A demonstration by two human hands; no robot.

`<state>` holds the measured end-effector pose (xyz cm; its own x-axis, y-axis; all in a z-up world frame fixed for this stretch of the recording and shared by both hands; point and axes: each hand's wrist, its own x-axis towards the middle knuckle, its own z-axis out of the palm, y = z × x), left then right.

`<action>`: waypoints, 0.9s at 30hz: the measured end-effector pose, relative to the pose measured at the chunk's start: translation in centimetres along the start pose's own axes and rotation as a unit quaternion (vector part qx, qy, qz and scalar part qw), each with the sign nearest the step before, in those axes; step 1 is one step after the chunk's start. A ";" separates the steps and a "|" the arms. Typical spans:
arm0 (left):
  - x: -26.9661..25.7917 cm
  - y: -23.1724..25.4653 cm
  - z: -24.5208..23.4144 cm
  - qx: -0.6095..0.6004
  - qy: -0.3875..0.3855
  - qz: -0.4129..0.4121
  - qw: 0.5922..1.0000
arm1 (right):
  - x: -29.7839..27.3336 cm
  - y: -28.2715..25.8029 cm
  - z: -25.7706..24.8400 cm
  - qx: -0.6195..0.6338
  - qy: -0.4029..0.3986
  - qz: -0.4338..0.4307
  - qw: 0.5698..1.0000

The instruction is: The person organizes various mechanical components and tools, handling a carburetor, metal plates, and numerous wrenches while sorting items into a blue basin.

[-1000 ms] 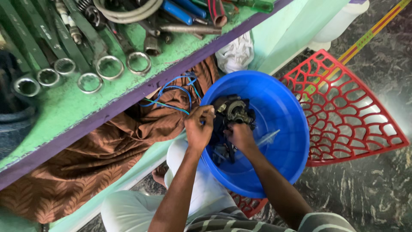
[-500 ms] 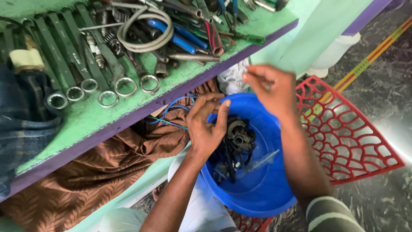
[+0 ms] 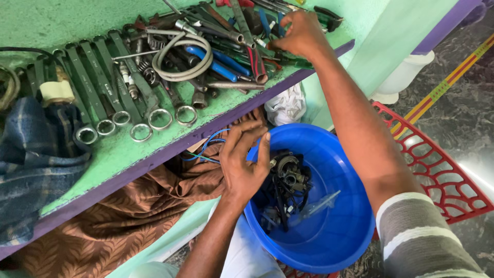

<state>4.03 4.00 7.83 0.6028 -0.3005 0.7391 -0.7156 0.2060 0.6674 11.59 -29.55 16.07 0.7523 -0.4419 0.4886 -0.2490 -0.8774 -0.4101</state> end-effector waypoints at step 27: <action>-3.5 -2.7 2.8 -0.012 -0.055 -0.085 0.995 | 2.1 2.5 0.8 -0.147 -0.042 -0.024 0.988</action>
<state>2.86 1.88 3.17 0.6715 -0.4326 0.6016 -0.5970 0.1650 0.7851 13.03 -32.49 15.40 0.8119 -0.3926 0.4321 -0.3692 -0.9186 -0.1409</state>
